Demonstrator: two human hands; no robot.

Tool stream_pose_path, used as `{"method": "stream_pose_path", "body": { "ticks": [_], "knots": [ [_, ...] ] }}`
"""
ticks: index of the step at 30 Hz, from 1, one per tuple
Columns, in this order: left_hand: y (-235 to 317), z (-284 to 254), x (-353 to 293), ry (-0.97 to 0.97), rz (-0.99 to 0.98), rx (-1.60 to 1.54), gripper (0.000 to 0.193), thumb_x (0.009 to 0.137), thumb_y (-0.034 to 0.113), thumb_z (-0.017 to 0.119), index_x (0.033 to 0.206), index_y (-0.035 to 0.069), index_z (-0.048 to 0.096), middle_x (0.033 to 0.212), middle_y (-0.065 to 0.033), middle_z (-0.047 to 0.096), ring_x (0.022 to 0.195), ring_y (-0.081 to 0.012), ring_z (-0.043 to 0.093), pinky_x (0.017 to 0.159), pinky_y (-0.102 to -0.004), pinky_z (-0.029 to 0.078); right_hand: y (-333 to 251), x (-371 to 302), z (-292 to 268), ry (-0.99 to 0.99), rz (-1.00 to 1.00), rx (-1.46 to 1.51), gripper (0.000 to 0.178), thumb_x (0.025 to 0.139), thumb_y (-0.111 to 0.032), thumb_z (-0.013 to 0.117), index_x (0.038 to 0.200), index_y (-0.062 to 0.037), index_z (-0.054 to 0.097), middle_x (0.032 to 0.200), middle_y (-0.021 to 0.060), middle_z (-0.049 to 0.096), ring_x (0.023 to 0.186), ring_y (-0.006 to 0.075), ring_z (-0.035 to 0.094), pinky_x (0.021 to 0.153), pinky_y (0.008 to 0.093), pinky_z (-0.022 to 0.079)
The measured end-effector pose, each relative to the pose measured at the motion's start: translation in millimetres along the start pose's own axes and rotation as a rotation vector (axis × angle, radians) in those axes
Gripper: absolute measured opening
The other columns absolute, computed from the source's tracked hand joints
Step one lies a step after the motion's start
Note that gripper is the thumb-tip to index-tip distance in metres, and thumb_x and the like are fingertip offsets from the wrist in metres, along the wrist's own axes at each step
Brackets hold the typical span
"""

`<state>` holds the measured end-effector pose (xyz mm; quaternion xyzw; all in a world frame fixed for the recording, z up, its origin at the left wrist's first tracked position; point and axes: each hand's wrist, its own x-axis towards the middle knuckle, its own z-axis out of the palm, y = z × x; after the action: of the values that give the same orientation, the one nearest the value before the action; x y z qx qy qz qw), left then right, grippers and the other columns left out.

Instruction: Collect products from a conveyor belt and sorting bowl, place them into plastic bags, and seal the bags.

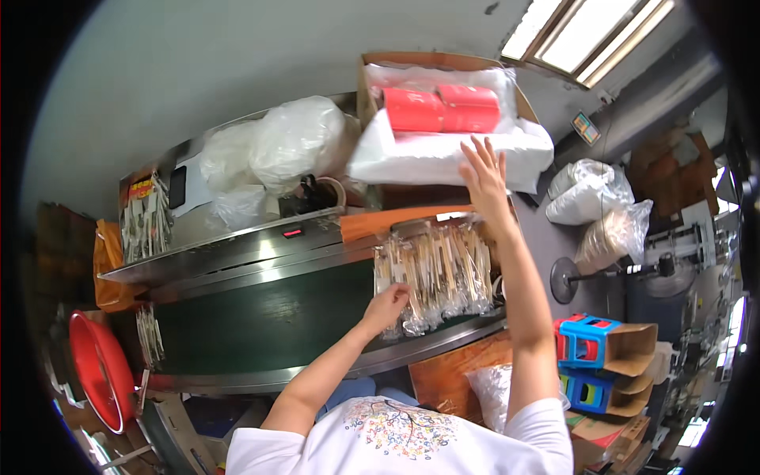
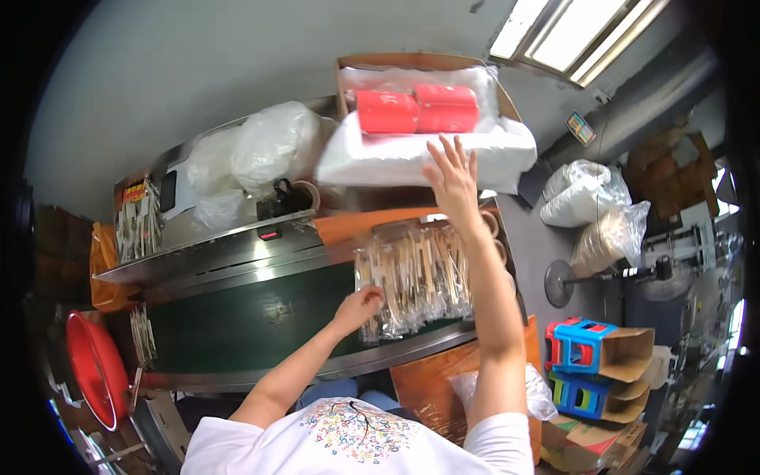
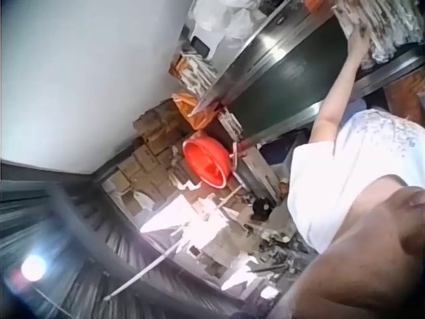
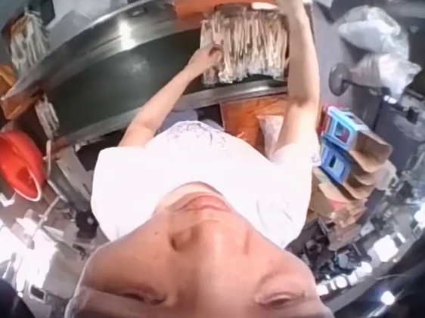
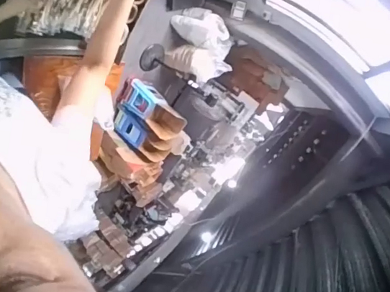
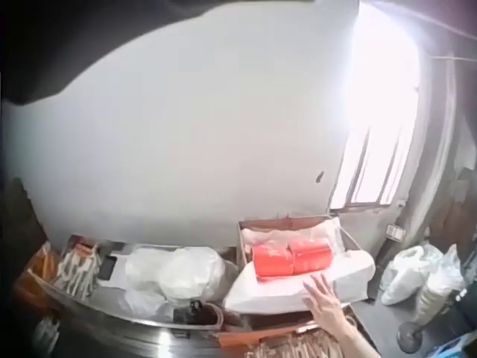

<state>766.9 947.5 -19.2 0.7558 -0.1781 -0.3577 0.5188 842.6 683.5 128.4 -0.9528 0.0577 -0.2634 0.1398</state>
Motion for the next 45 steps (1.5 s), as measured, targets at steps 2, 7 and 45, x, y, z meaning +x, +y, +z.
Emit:
{"method": "stream_pose_path", "body": {
  "ticks": [2,7,45],
  "knots": [
    [-1.7,-31.1,11.5,0.069,0.009,-0.063,0.022,0.086,0.012,0.053,0.105,0.002,0.058,0.092,-0.0081,0.065,0.085,-0.015,0.062,0.076,-0.0268,0.048,20.0,47.6,27.9,-0.221,0.094,-0.051,0.029,0.091,-0.032,0.049,0.109,-0.014,0.063,0.119,0.0053,0.055,0.118,0.021,0.045,0.107,0.0427,0.014],
    [-6.8,-69.4,17.0,0.142,-0.012,-0.269,0.024,0.087,0.012,0.052,0.108,0.001,0.055,0.096,-0.0068,0.064,0.087,-0.0124,0.06,0.075,-0.0249,0.047,69.4,92.4,38.6,-0.405,0.394,-0.019,0.027,0.084,-0.031,0.059,0.087,-0.0054,0.068,0.073,0.0092,0.064,0.064,0.0186,0.056,0.061,0.0313,0.043],
    [-169.1,-77.3,-569.9,1.09,0.175,-1.128,0.028,0.089,0.034,0.054,0.074,0.012,0.05,0.06,0.0053,0.043,0.05,-0.0058,0.04,0.048,-0.019,0.036,-340.7,-249.3,97.3,-1.237,-0.283,0.867,0.019,0.078,-0.021,0.062,0.083,-0.0036,0.065,0.064,-0.004,0.055,0.058,0.0069,0.049,0.051,0.0248,0.037]
  ]
}}
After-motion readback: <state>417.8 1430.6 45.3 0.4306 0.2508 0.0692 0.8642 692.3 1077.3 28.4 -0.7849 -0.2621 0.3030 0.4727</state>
